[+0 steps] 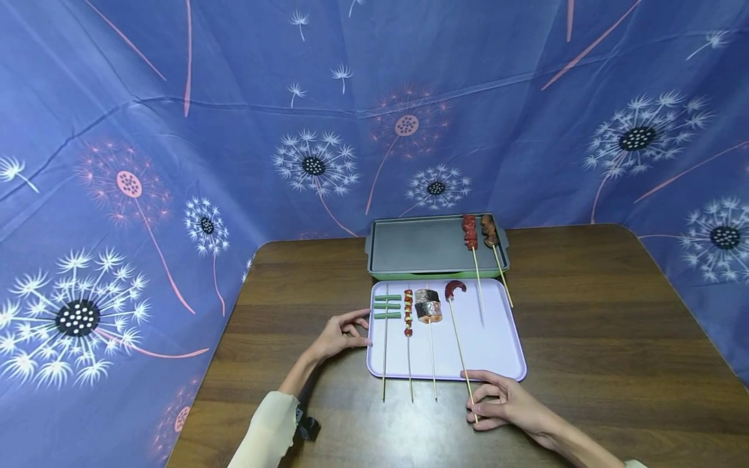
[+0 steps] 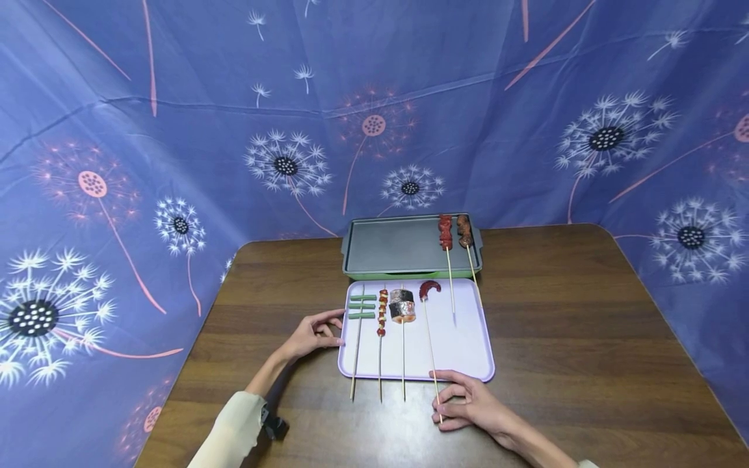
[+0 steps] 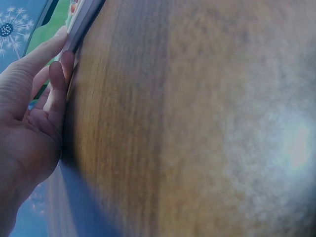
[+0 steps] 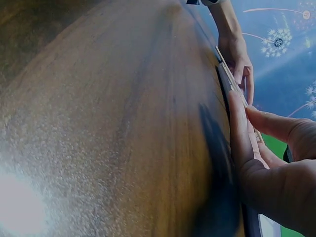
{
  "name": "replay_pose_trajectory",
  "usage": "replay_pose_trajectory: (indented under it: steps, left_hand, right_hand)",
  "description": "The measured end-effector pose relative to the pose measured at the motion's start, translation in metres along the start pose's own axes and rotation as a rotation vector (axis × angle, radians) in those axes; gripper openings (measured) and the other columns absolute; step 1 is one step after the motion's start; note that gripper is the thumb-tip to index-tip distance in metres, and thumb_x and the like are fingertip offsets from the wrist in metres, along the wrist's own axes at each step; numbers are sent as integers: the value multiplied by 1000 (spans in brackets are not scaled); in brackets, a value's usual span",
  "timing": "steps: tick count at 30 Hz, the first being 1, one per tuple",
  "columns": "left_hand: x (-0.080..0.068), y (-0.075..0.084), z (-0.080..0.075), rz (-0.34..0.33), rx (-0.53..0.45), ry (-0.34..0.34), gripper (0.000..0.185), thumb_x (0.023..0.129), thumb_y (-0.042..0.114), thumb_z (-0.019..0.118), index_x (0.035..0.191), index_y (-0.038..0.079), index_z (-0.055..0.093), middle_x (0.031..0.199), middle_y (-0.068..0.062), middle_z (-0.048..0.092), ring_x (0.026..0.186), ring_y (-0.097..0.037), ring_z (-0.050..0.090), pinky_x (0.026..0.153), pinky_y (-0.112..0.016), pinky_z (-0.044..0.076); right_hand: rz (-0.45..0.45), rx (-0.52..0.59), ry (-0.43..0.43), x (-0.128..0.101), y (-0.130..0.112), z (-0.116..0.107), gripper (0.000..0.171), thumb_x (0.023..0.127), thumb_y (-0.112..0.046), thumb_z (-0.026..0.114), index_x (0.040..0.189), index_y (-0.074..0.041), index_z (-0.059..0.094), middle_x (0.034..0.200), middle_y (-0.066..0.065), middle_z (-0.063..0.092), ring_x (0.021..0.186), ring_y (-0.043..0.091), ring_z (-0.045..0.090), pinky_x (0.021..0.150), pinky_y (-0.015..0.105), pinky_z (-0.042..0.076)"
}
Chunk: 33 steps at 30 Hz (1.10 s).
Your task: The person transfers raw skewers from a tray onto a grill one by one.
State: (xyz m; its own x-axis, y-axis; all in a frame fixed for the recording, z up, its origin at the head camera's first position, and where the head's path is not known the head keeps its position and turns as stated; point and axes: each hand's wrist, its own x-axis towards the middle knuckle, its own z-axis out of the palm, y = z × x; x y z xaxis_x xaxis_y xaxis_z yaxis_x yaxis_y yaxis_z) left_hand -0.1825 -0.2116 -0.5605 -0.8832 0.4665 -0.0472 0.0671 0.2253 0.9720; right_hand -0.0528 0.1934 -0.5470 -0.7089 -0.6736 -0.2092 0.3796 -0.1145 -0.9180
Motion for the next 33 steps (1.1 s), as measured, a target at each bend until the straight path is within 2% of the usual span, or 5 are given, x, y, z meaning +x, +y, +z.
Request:
replay_pose_trajectory:
  steps: [17,22,24,29,33]
  left_hand:
    - [0,-2,-1,18,-10,0,69,81,-7,81,144,-6,53,115,-35,64,71,0,63,65,-14,48]
    - [-1,-1,-1,23,-14,-10,69,81,-7,81,144,-7,52,115,-36,64,70,1,63,64,-14,48]
    - [-1,-1,-1,23,-13,-9,69,81,-7,81,144,-7,52,115,-36,64,70,1,63,64,-14,48]
    - [-1,-2,-1,25,-10,0,69,80,-8,81,143,-7,53,115,-36,64,71,0,63,64,-14,48]
    - [0,-2,-1,25,-10,0,69,80,-7,81,143,-7,53,115,-37,64,71,0,63,65,-14,48]
  right_hand:
    - [-11,37,-77,-15,-24,5,69,98,6,58,149,20,13,107,7,70,99,24,76,83,39,62]
    - [-33,39,-108,-15,-31,10,66,98,8,57,151,17,19,108,7,71,99,24,76,82,37,62]
    - [-46,36,-119,-15,-35,12,62,98,8,57,152,12,26,109,7,71,99,24,76,82,38,62]
    - [-79,27,-152,-14,-46,12,59,97,10,56,150,-13,46,110,6,71,100,23,75,83,41,61]
    - [-93,18,-166,-9,-53,9,58,97,11,55,147,-20,50,109,4,71,100,22,75,83,39,62]
